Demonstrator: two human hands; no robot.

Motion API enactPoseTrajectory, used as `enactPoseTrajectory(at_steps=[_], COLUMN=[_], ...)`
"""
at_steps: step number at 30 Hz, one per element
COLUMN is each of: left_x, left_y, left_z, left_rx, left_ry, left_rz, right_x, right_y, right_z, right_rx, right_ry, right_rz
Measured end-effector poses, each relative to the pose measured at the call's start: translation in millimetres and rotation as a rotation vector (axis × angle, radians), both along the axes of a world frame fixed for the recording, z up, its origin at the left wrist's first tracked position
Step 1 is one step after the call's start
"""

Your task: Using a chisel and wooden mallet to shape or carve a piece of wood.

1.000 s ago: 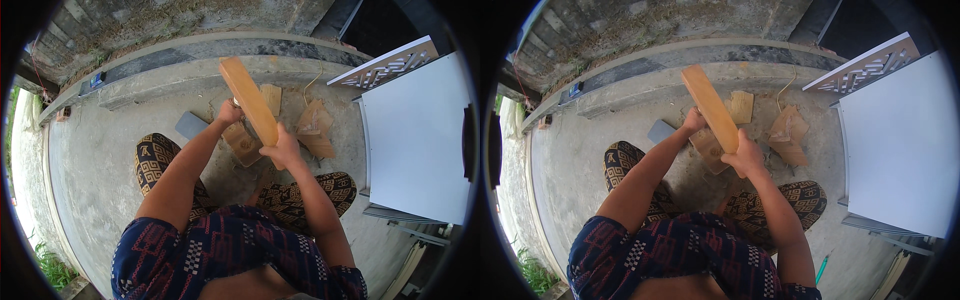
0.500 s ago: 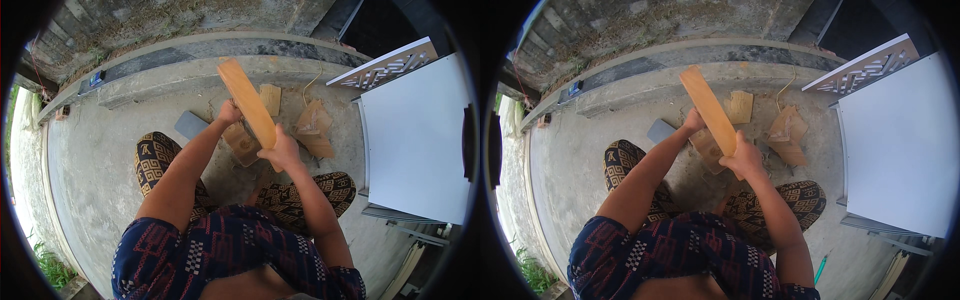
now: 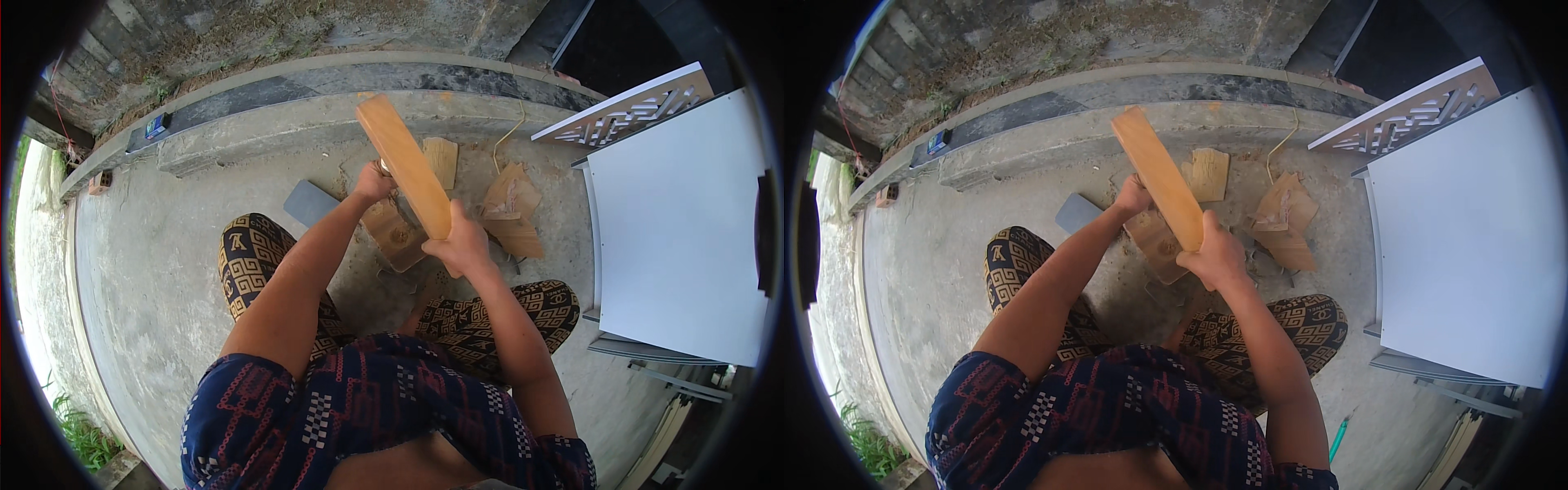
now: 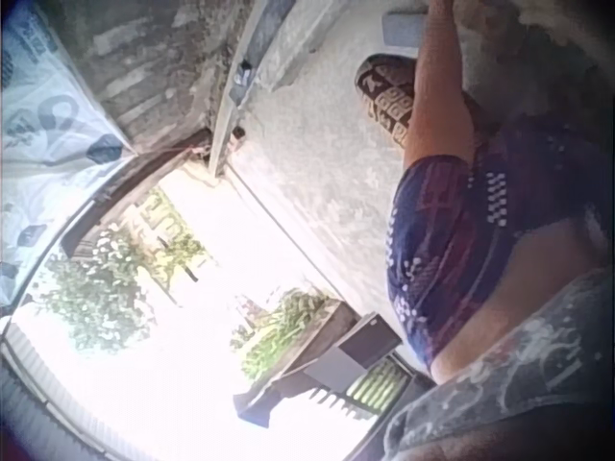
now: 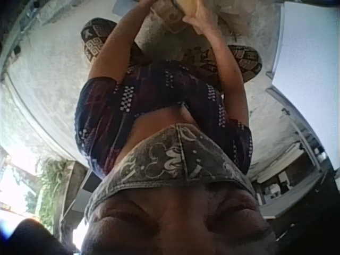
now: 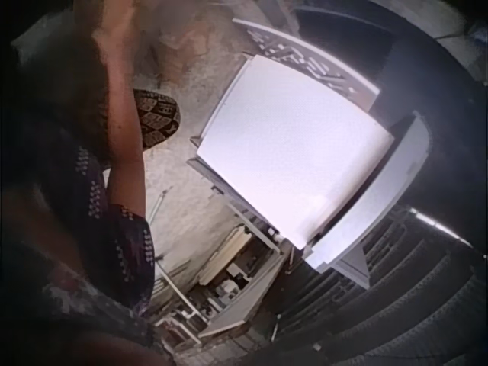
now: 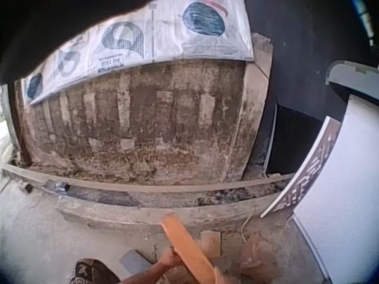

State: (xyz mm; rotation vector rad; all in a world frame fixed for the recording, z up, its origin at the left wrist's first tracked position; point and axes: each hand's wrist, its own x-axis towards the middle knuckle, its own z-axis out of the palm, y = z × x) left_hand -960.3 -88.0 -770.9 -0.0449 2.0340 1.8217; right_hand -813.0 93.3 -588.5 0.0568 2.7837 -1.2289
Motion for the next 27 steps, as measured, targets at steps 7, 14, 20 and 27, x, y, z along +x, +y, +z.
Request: enactPoseTrajectory(at_steps=[7, 14, 20, 27], left_x=[9.9, 19.4, 21.9, 19.0], left_y=[-8.5, -22.0, -18.3, -11.7], left_z=[2.4, 0.4, 0.5, -14.2], left_rx=[0.055, 0.040, -0.032, 0.178], left_ry=[0.086, 0.094, 0.026, 0.010], left_rz=[0.041, 0.067, 0.072, 0.080], right_x=[-6.7, -2.0, 9.1, 3.4], right_y=[1.8, -0.8, -12.6, -8.3], right_z=[-6.0, -4.5, 25.1, -0.5], right_rx=[-0.057, -0.316, -0.358, 0.265], right_ry=[-0.103, -0.017, 0.283, -0.158], right_rz=[0.006, -0.063, -0.001, 0.093])
